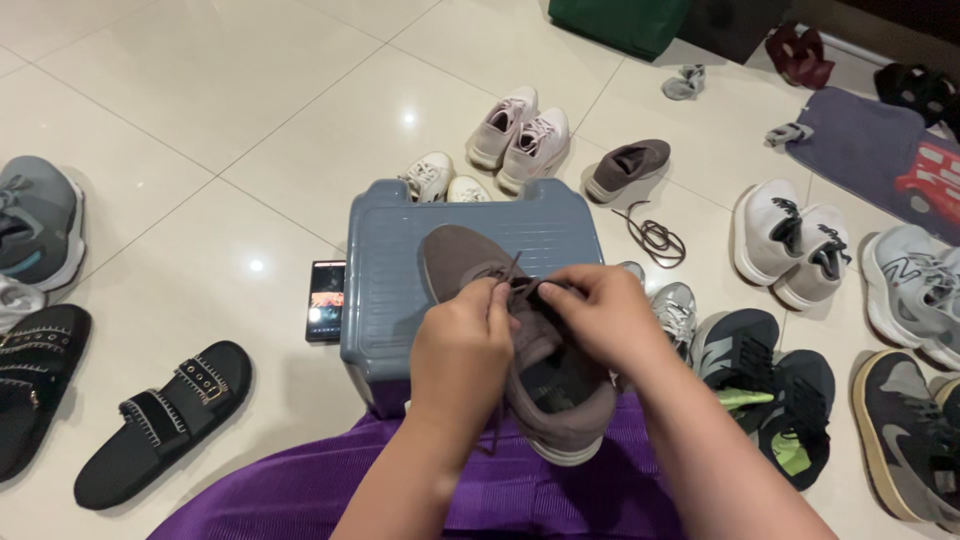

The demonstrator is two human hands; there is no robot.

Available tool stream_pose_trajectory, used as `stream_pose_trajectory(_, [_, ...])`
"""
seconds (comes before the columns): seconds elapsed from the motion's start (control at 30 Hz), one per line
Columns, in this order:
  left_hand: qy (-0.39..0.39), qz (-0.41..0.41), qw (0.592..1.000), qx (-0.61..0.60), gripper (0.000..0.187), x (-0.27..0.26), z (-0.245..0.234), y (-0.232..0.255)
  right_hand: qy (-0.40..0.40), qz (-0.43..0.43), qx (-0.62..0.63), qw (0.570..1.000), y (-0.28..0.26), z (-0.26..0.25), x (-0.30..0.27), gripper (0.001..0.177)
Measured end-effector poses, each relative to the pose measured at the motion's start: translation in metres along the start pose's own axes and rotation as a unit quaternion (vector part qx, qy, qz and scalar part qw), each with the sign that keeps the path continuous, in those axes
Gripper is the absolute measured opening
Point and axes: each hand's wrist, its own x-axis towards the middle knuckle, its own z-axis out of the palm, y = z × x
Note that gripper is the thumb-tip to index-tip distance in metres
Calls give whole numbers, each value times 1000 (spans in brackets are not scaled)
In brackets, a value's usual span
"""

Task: The person removes the laces from a brown sneaker, then threads and ties the laces back through the eyelets. The person repeats the process on the matching sneaker, finishing by tying both shoes.

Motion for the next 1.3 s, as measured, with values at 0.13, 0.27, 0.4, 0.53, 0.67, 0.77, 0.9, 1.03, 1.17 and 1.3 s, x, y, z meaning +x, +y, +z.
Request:
stream_pose_trajectory(0.13, [9, 43, 997, 59, 20, 2, 2, 3, -71, 124, 260, 955, 23, -2, 12, 25])
stream_pose_trajectory(0.27, [-8, 93, 987, 133, 17, 2, 7, 6, -91, 152, 362, 915, 34, -3, 13, 23])
stream_pose_trajectory(0.4, [-22, 154, 975, 159, 18, 1, 14, 3, -88, 154, 425, 888, 35, 0, 12, 20])
stream_pose_trajectory(0.53, [-45, 157, 973, 164, 20, 3, 16, -2, -83, 154, 466, 867, 32, 3, 9, 21])
stream_pose_trajectory(0.67, [-91, 127, 972, 172, 19, 6, 14, -5, -99, 164, 483, 854, 30, 2, 7, 23])
stream_pose_trajectory(0.77, [-100, 124, 973, 165, 20, 5, 13, -5, -117, 174, 497, 842, 29, 0, 6, 25])
stream_pose_trajectory(0.9, [-107, 117, 973, 171, 20, 5, 13, 0, -115, 156, 489, 851, 27, -1, 5, 26])
stream_pose_trajectory(1.03, [-126, 111, 967, 189, 21, 4, 11, 4, -116, 161, 481, 854, 28, 0, 3, 28])
stream_pose_trajectory(1.17, [-101, 120, 971, 179, 21, 2, 12, 5, -113, 153, 473, 860, 30, 1, 3, 27])
stream_pose_trajectory(1.3, [-87, 135, 968, 191, 20, 1, 15, 2, -111, 153, 476, 859, 32, 2, 3, 26])
